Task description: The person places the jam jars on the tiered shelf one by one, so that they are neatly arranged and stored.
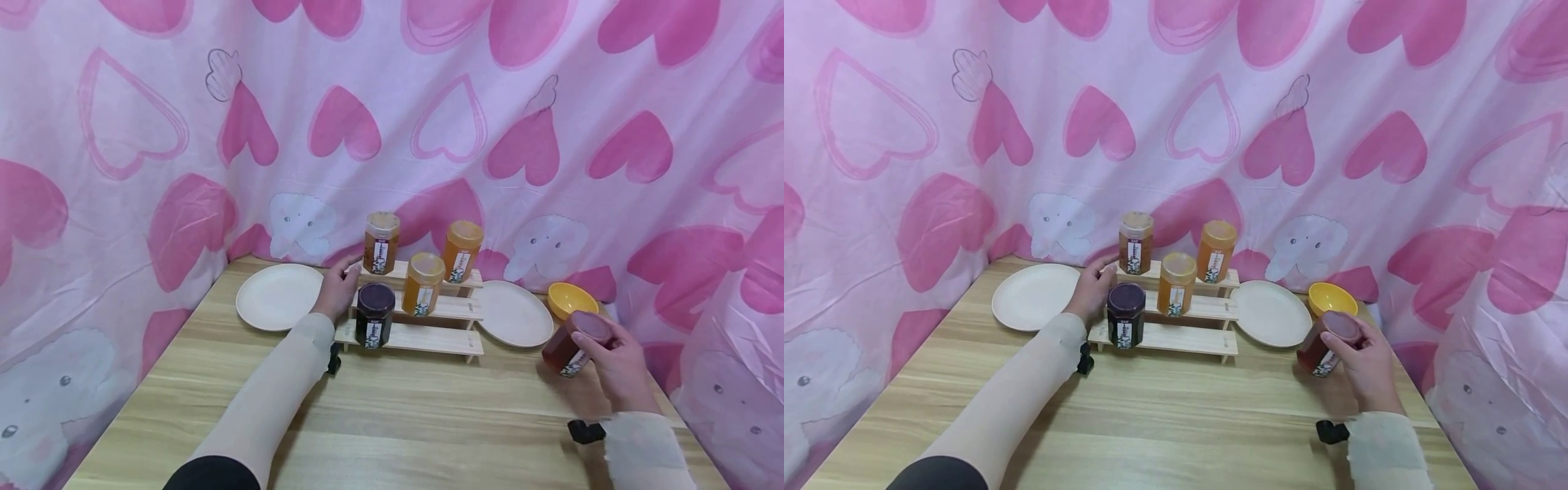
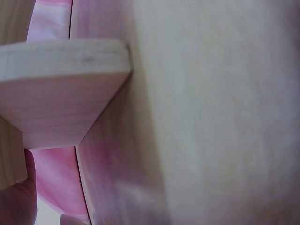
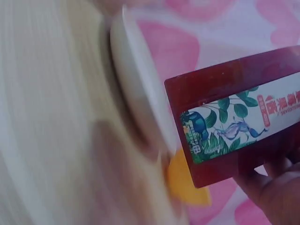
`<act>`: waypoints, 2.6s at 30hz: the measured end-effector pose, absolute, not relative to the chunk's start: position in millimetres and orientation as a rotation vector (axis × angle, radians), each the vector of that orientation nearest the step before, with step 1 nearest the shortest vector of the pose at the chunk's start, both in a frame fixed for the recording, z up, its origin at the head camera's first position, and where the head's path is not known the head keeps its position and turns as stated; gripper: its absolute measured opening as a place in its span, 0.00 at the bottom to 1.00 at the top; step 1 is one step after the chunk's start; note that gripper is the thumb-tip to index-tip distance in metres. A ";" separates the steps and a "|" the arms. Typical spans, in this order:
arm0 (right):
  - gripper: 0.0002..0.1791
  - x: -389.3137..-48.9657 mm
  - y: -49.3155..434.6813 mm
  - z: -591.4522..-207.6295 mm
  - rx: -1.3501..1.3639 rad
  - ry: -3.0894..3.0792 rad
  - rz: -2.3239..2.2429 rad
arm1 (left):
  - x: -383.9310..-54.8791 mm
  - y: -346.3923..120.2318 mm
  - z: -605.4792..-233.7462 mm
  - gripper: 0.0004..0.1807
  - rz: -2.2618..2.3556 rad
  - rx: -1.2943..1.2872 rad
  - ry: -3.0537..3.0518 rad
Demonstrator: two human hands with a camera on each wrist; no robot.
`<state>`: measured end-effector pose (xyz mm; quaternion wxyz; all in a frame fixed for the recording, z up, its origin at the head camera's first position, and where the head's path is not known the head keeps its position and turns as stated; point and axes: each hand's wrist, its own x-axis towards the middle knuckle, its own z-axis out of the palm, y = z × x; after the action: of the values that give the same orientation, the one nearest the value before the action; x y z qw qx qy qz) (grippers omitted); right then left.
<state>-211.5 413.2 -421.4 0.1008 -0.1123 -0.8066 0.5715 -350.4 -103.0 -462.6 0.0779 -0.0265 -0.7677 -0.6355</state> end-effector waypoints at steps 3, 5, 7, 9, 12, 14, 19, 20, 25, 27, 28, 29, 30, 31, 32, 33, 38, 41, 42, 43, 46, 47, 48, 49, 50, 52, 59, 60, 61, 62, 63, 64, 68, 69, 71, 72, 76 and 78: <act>0.40 -210.8 397.1 -414.5 -0.282 -2.379 1.709 | -349.8 -102.4 -461.6 0.26 -1.902 -0.080 -2.299; 0.37 -211.4 385.3 -410.3 -0.217 -2.315 1.767 | -349.0 -101.7 -460.8 0.26 -1.901 -0.083 -2.297; 0.34 -211.5 373.7 -406.9 -0.149 -2.260 1.812 | -347.8 -100.7 -459.7 0.27 -1.904 -0.090 -2.297; 0.33 -211.2 361.3 -403.9 -0.088 -2.208 1.870 | -346.8 -99.8 -458.9 0.27 -1.903 -0.091 -2.300; 0.35 -210.1 343.9 -399.8 -0.051 -2.230 1.880 | -346.2 -98.9 -458.2 0.26 -1.898 -0.089 -2.304; 0.37 -210.2 332.6 -397.3 -0.054 -2.277 1.859 | -346.3 -98.7 -458.3 0.26 -1.891 -0.093 -2.304; 0.41 -213.9 306.8 -396.3 -0.064 -2.391 1.795 | -347.8 -100.1 -459.6 0.27 -1.891 -0.106 -2.298; 0.41 -214.9 301.7 -397.0 -0.066 -2.403 1.790 | -348.1 -100.5 -459.9 0.27 -1.890 -0.104 -2.299; 0.40 -221.3 276.5 -401.9 -0.031 -2.416 1.825 | -349.2 -101.5 -460.6 0.27 -1.884 -0.090 -2.308; 0.40 -223.8 267.8 -403.9 -0.015 -2.398 1.851 | -349.6 -101.5 -460.7 0.27 -1.882 -0.084 -2.310; 0.39 -225.2 263.9 -405.1 -0.005 -2.386 1.862 | -349.8 -101.6 -460.9 0.27 -1.884 -0.083 -2.308; 0.39 -226.2 260.2 -406.0 -0.006 -2.390 1.858 | -349.8 -101.5 -461.2 0.27 -1.884 -0.083 -2.307; 0.39 -227.5 256.7 -406.7 -0.004 -2.387 1.862 | -349.9 -101.6 -461.6 0.27 -1.881 -0.080 -2.307; 0.39 -229.1 253.4 -407.3 0.000 -2.380 1.866 | -349.7 -101.9 -461.8 0.27 -1.883 -0.082 -2.306; 0.40 -230.3 250.3 -407.6 -0.001 -2.380 1.862 | -349.7 -102.0 -462.1 0.27 -1.882 -0.081 -2.306; 0.40 -231.7 247.1 -408.1 -0.005 -2.378 1.863 | -349.7 -102.3 -462.5 0.27 -1.881 -0.081 -2.305; 0.40 -238.2 234.2 -411.4 -0.016 -2.391 1.877 | -350.7 -103.3 -462.5 0.26 -1.874 -0.085 -2.312; 0.39 -241.9 227.8 -414.9 -0.004 -2.388 1.887 | -350.7 -103.5 -461.7 0.26 -1.876 -0.083 -2.308; 0.39 -243.0 225.8 -416.1 0.008 -2.378 1.890 | -350.6 -103.4 -461.5 0.25 -1.876 -0.081 -2.306; 0.38 -244.1 224.0 -417.5 0.020 -2.368 1.893 | -350.2 -103.3 -461.1 0.25 -1.877 -0.078 -2.304; 0.38 -246.5 219.9 -421.7 0.043 -2.348 1.886 | -349.3 -102.6 -461.0 0.25 -1.896 -0.075 -2.298; 0.38 -247.0 219.0 -423.0 0.044 -2.346 1.883 | -348.9 -102.4 -461.1 0.26 -1.902 -0.072 -2.301; 0.39 -247.4 218.5 -424.3 0.044 -2.346 1.884 | -348.8 -102.4 -461.3 0.26 -1.910 -0.068 -2.305; 0.39 -247.6 218.1 -425.5 0.037 -2.350 1.884 | -348.7 -102.5 -461.5 0.26 -1.917 -0.062 -2.309; 0.40 -247.6 217.8 -426.2 0.031 -2.358 1.878 | -348.8 -102.6 -461.7 0.26 -1.922 -0.058 -2.314; 0.40 -247.8 217.5 -427.3 0.024 -2.368 1.875 | -349.3 -103.5 -462.3 0.27 -1.923 -0.053 -2.322; 0.40 -251.0 219.7 -430.0 0.097 -2.374 1.885 | -354.4 -104.8 -466.4 0.25 -1.872 -0.060 -2.310; 0.40 -251.2 220.0 -430.1 0.100 -2.379 1.886 | -354.6 -104.7 -466.7 0.25 -1.867 -0.065 -2.309; 0.40 -251.2 220.3 -430.1 0.101 -2.385 1.885 | -354.5 -104.5 -466.7 0.25 -1.863 -0.068 -2.308; 0.41 -251.1 220.6 -430.0 0.099 -2.392 1.882 | -354.3 -104.2 -466.6 0.25 -1.857 -0.067 -2.310; 0.41 -250.9 220.9 -429.7 0.097 -2.400 1.877 | -354.0 -103.9 -466.4 0.25 -1.850 -0.068 -2.314; 0.41 -250.7 221.1 -429.5 0.097 -2.408 1.870 | -353.6 -103.6 -466.0 0.25 -1.848 -0.070 -2.314; 0.42 -250.0 222.2 -429.0 0.101 -2.434 1.835 | -351.8 -102.2 -464.4 0.25 -1.852 -0.068 -2.313; 0.42 -249.9 222.6 -429.1 0.099 -2.441 1.822 | -351.0 -101.9 -463.9 0.25 -1.856 -0.068 -2.315; 0.42 -250.3 221.8 -429.0 0.104 -2.455 1.802 | -349.4 -103.0 -462.9 0.26 -1.855 -0.059 -2.319; 0.42 -250.6 221.4 -429.0 0.110 -2.462 1.793 | -348.4 -103.6 -462.2 0.26 -1.852 -0.059 -2.321; 0.41 -249.2 222.5 -428.5 0.119 -2.492 1.756 | -346.8 -102.3 -462.3 0.27 -1.847 -0.068 -2.321; 0.41 -248.5 222.9 -428.2 0.118 -2.500 1.744 | -346.6 -101.7 -462.2 0.27 -1.850 -0.074 -2.320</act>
<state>-248.5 222.9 -428.2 0.0454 0.0386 -0.8186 0.5712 -346.6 -101.7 -462.2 0.0866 -0.0247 -0.7787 -0.6209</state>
